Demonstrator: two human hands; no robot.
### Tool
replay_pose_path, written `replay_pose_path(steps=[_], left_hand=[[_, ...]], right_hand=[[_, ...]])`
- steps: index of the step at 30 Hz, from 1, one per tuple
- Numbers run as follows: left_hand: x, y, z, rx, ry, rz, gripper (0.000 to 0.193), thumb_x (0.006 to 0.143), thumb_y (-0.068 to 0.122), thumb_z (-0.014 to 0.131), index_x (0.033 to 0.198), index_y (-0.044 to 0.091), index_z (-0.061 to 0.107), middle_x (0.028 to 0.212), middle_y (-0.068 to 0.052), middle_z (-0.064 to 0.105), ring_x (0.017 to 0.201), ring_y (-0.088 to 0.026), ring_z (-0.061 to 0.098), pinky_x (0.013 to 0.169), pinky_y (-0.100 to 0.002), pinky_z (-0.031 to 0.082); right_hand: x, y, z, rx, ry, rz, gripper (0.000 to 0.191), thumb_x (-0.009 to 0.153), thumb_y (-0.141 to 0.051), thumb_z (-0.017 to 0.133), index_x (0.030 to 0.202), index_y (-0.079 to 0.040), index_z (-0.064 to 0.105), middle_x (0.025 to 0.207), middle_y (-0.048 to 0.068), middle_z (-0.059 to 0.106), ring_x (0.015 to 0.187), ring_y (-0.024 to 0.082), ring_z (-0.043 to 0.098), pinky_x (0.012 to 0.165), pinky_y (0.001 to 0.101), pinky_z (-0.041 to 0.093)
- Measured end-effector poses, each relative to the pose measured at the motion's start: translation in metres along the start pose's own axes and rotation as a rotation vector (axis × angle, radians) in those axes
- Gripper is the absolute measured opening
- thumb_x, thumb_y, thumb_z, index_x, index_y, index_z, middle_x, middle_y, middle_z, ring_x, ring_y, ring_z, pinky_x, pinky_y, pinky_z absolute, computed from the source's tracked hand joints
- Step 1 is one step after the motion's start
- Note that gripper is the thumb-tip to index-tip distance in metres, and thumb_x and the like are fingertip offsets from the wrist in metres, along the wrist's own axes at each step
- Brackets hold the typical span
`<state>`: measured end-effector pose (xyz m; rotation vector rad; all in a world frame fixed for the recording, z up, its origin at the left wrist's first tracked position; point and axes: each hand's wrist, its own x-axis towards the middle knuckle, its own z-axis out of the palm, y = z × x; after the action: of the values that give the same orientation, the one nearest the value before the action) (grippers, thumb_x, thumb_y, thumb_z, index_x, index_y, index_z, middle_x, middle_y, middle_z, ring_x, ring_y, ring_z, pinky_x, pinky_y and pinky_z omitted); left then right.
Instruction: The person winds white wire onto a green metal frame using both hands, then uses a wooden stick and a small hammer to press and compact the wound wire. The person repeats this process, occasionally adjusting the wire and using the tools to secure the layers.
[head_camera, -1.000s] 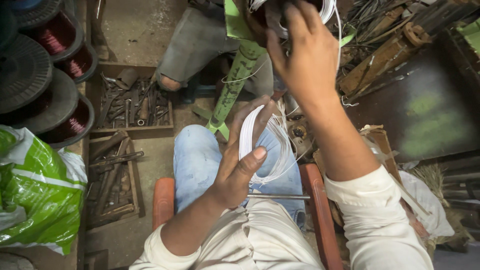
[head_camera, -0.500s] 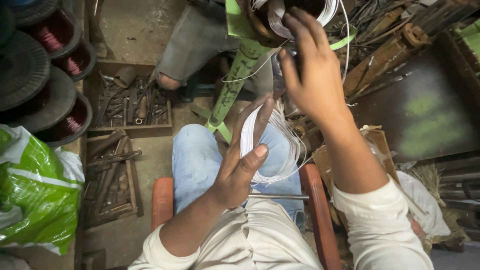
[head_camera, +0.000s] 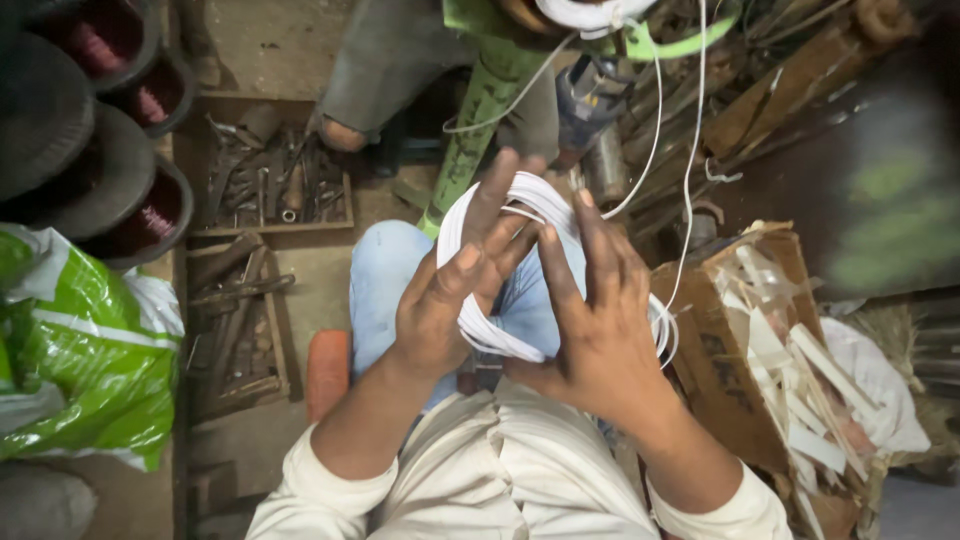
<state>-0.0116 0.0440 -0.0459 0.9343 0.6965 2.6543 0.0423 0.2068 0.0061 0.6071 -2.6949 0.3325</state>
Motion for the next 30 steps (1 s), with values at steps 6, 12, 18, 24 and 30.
replay_pose_path(steps=[6,12,18,24,30], left_hand=[[0.004,-0.012,-0.008,0.057,0.080,0.038,0.081,0.114,0.054,0.045,0.168,0.000,0.015,0.172,-0.018,0.027,0.151,-0.032,0.031,0.130,-0.045,0.019],[0.003,-0.007,-0.006,0.298,0.048,0.043,0.082,0.114,0.057,0.042,0.170,0.008,0.008,0.177,-0.015,0.014,0.161,-0.027,0.016,0.135,-0.043,0.011],[0.006,-0.003,-0.015,0.405,-0.049,-0.001,0.080,0.116,0.054,0.044,0.170,0.007,0.007,0.178,-0.015,0.013,0.162,-0.027,0.015,0.134,-0.045,0.014],[0.003,-0.014,-0.018,0.409,-0.033,0.041,0.074,0.117,0.044,0.047,0.171,0.003,0.016,0.176,-0.014,0.013,0.166,-0.028,0.014,0.136,-0.049,0.020],[0.006,-0.016,-0.013,0.233,-0.020,0.016,0.069,0.117,0.043,0.049,0.169,0.006,0.021,0.177,-0.013,0.013,0.165,-0.028,0.015,0.134,-0.047,0.017]], right_hand=[[-0.023,-0.017,0.006,-0.099,0.166,-0.097,0.089,0.074,-0.046,0.090,0.146,-0.011,0.051,0.148,0.024,0.043,0.134,0.045,0.045,0.107,0.0582,0.035],[-0.023,-0.022,0.030,0.670,0.122,0.149,0.019,0.094,0.003,0.072,0.111,0.000,0.064,0.096,0.012,0.068,0.079,0.020,0.072,0.071,0.0251,0.057],[-0.032,-0.015,0.041,0.562,0.141,0.207,0.005,0.093,0.003,0.068,0.095,0.001,0.063,0.077,0.009,0.062,0.060,0.016,0.058,0.055,0.0303,0.045],[-0.032,-0.009,0.042,0.752,-0.028,0.386,0.012,0.099,0.000,0.063,0.087,0.000,0.062,0.068,0.006,0.062,0.055,0.017,0.060,0.053,0.0290,0.047],[-0.032,-0.002,0.017,0.586,0.084,0.136,0.014,0.091,0.003,0.067,0.105,0.003,0.066,0.090,0.013,0.068,0.077,0.021,0.067,0.068,0.0297,0.052]])
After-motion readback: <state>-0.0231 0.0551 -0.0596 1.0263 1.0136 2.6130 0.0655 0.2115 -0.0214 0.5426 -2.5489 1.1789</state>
